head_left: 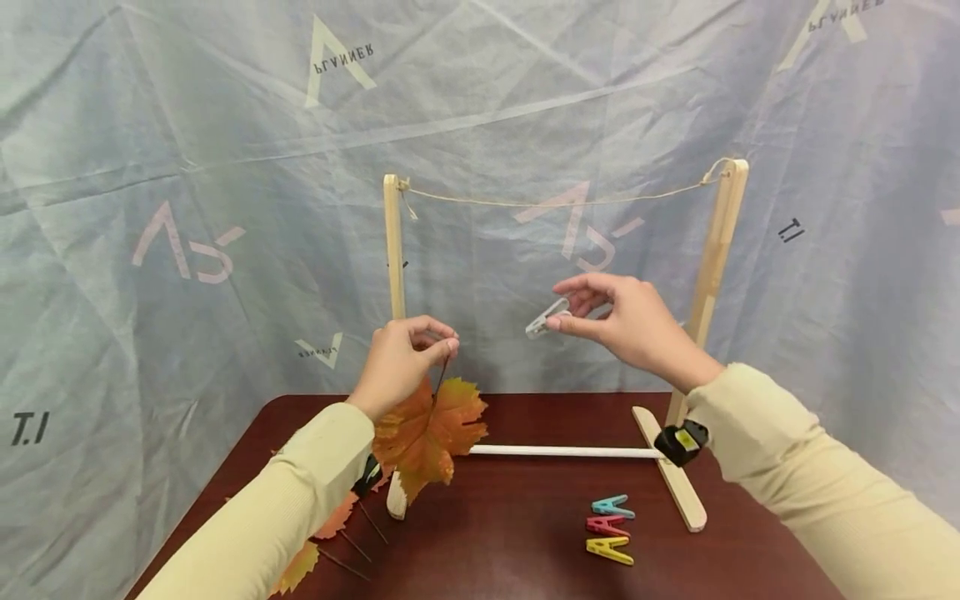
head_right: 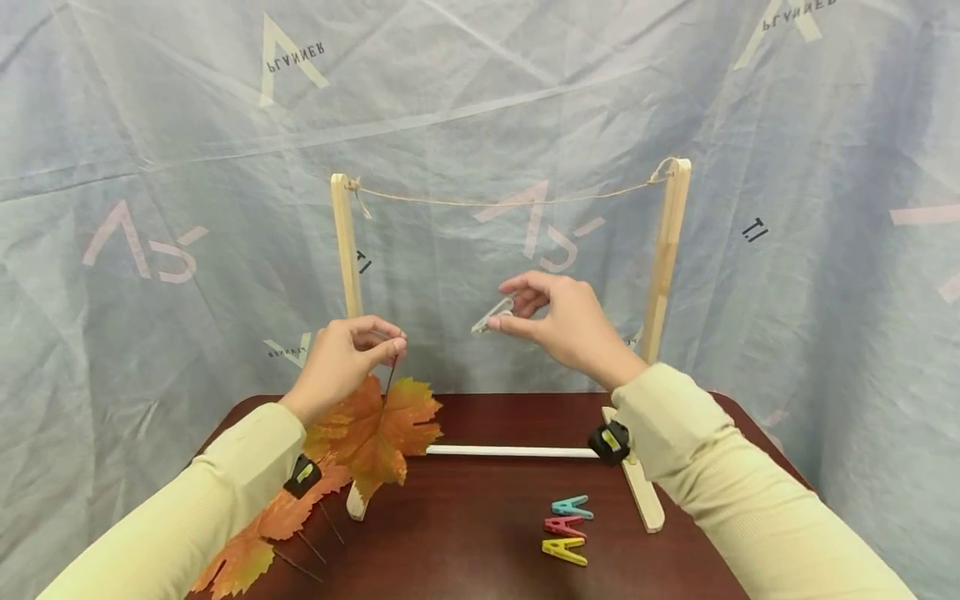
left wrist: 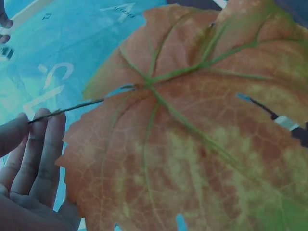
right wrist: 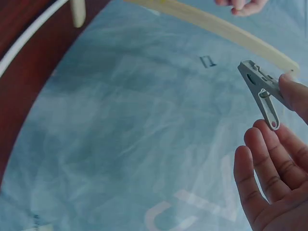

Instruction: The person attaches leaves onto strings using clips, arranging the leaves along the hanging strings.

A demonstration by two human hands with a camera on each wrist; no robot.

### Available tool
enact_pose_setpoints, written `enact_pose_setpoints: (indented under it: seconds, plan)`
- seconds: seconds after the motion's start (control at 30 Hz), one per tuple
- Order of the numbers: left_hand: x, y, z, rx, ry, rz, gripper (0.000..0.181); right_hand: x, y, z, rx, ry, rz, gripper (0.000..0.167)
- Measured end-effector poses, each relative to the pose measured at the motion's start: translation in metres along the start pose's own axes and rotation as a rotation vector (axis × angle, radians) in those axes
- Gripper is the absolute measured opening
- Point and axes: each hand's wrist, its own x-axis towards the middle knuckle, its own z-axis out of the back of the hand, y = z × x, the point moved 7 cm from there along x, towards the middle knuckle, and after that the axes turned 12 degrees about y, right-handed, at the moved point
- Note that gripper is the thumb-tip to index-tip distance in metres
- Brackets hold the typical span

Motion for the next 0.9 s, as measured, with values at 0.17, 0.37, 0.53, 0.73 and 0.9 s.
enact_pose_setpoints:
  seconds: [0.17, 0.37, 0.53, 0.73, 0.9]
  plan:
    - [0.014, -0.007, 0.004, -0.063, -0.076, 0.004, 0.012, 0.021, 0.014, 0.015, 0.038, -0.039, 0.002, 0.042]
    - [0.031, -0.019, 0.004, -0.11, -0.128, -0.001, 0.013, 0.043, 0.027, 0.034, 0.122, -0.118, -0.019, 0.044]
    - [0.045, -0.031, 0.004, -0.118, -0.181, -0.014, 0.013, 0.059, 0.038, 0.045, 0.145, -0.165, -0.021, 0.043]
    - [0.055, -0.044, 0.002, -0.119, -0.239, -0.035, 0.013, 0.075, 0.054, 0.052, 0.089, -0.19, 0.047, 0.032]
    - [0.061, -0.048, 0.004, -0.094, -0.294, -0.037, 0.012, 0.082, 0.06, 0.056, 0.059, -0.21, 0.053, 0.027]
